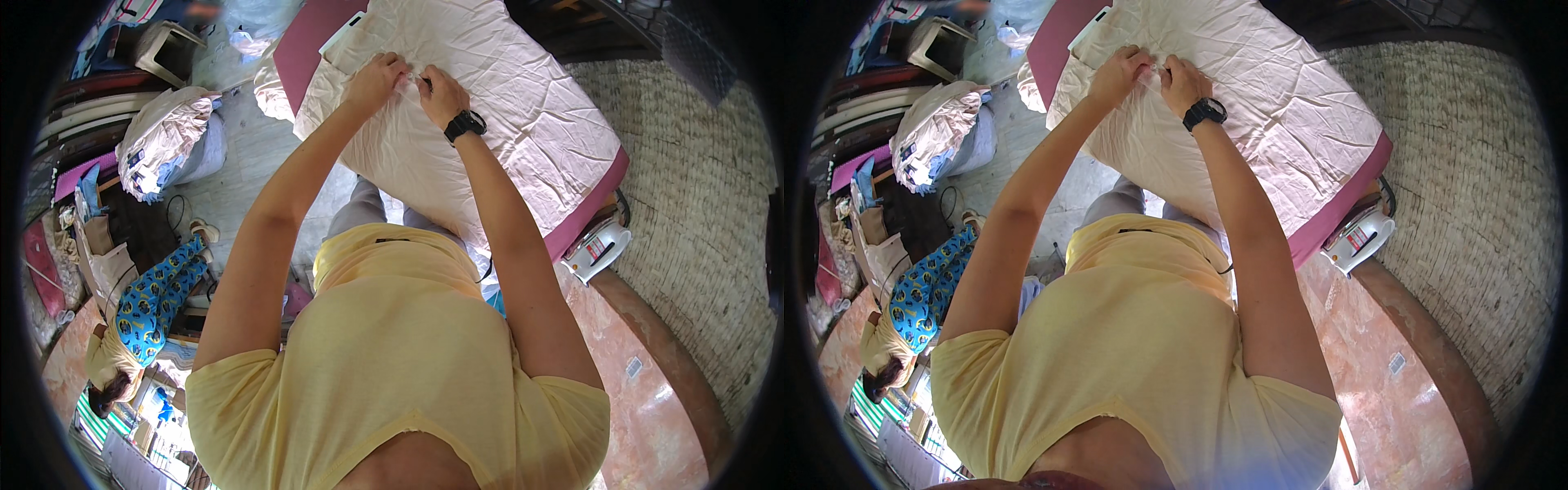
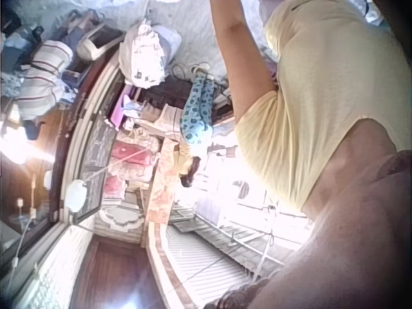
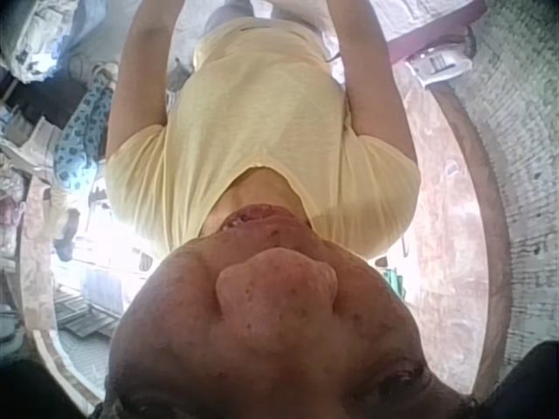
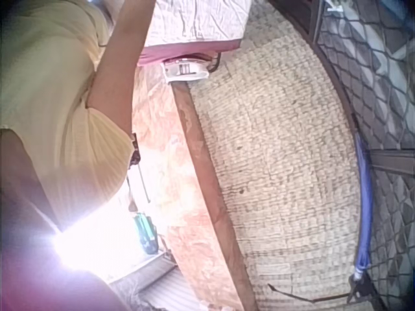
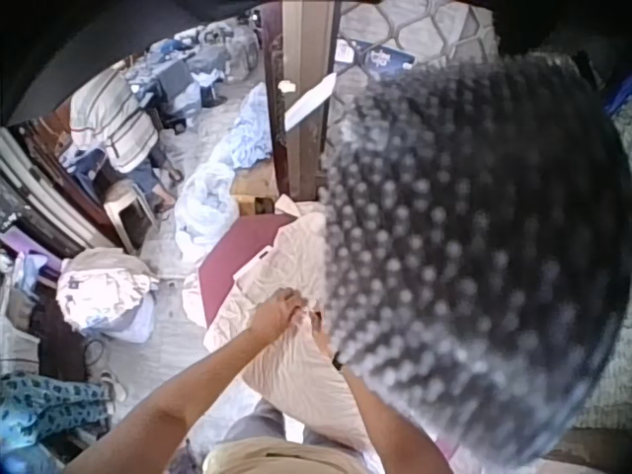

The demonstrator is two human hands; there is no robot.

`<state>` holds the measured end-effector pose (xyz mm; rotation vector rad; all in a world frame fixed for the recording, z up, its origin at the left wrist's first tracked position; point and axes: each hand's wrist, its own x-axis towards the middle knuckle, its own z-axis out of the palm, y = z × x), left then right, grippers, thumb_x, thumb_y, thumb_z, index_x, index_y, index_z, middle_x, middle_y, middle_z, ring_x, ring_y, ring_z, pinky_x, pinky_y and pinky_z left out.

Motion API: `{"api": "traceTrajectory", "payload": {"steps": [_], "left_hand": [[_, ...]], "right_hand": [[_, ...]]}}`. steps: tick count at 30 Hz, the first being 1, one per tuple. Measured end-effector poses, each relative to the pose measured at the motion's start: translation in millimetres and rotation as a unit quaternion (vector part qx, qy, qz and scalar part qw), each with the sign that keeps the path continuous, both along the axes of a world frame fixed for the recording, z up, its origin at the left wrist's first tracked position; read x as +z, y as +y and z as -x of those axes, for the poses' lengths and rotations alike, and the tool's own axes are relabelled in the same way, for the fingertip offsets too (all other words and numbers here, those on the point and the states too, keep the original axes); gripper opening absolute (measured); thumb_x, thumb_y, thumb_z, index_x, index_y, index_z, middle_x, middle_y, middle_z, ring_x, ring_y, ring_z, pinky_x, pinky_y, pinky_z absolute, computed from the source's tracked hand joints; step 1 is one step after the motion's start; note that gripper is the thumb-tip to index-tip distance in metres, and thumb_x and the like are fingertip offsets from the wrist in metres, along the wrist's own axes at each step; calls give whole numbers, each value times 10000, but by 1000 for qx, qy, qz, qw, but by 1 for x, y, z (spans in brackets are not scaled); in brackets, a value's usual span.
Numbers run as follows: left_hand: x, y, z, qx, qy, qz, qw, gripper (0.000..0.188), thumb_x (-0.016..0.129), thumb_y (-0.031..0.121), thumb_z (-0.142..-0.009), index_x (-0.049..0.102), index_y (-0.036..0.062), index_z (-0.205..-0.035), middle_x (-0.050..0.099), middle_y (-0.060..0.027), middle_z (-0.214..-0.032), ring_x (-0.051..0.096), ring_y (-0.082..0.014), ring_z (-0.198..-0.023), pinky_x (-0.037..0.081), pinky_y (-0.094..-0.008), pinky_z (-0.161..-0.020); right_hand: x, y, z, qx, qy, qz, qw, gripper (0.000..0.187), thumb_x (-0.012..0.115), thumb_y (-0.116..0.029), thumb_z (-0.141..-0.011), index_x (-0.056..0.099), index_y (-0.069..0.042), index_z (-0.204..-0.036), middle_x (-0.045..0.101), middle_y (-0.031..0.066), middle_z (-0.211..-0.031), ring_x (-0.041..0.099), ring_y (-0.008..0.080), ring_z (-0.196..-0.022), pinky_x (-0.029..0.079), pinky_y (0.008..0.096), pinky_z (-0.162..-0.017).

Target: The person irons a light-colored button-down shirt on an ironing board using an iron, smoothing the fabric by hand and moving the iron across different sections of the garment.

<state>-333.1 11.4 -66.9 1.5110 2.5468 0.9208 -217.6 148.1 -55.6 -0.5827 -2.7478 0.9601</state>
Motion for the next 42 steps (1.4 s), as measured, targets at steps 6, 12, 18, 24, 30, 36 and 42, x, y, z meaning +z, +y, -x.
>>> {"api": "traceTrajectory", "payload": {"steps": [6, 12, 18, 24, 30, 36, 42], "left_hand": [[-1, -1, 1, -20, 47, -17, 999, 169, 634, 61, -797, 635, 94, -963, 608, -50, -996, 582, -275, -988, 504, -382, -843], [-6, 6, 10, -27, 0, -7, 1000, 131, 629, 46, -826, 594, 79, -948, 597, -66, -968, 571, -288, -965, 486, -384, -843], [-5, 3, 13, -51, 10, -2, 999, 75, 609, 125, -890, 605, 79, -950, 609, -61, -983, 576, -273, -988, 496, -391, -840], [-6, 2, 14, -55, 24, -3, 998, 89, 610, 126, -892, 603, 62, -954, 609, -74, -981, 579, -280, -982, 495, -390, -843], [-5, 2, 12, -45, 11, -12, 999, 85, 607, 119, -891, 598, 56, -947, 605, -82, -970, 580, -285, -977, 499, -394, -830], [2, 1, 3, -8, -4, -55, 998, 87, 622, 98, -882, 568, 33, -905, 589, -118, -900, 581, -338, -911, 481, -419, -795], [40, -100, 6, -24, -172, 368, 914, 107, 657, 108, -889, 662, 6, -920, 641, -158, -851, 638, -347, -830, 510, -407, -747]], "right_hand": [[-7, -2, -1, -7, 21, 12, 1000, 167, 632, -235, -888, 565, -110, -976, 651, 113, -906, 648, 352, -864, 500, 487, -698], [-4, -1, -2, -7, 13, 26, 1000, 156, 635, -223, -882, 563, -119, -973, 652, 100, -905, 648, 343, -866, 503, 484, -698], [7, -6, 2, 13, -8, 1, 1000, 117, 593, -217, -910, 570, -124, -976, 657, 85, -914, 647, 332, -881, 509, 492, -714], [3, -6, 10, 22, 9, -26, 999, 97, 605, -189, -894, 586, -108, -943, 672, 95, -909, 646, 347, -847, 501, 471, -688], [6, -6, 12, 24, -11, -37, 999, 97, 608, -187, -880, 595, -111, -938, 683, 93, -909, 652, 348, -844, 507, 473, -684], [6, -7, 15, 30, 6, -54, 998, 106, 616, -197, -877, 599, -116, -944, 690, 96, -911, 661, 347, -837, 512, 468, -672], [22, 36, -36, -140, 163, 4, 977, 261, 729, -287, -838, 603, -103, -973, 680, 117, -787, 677, 328, -735, 506, 440, -626]]}}
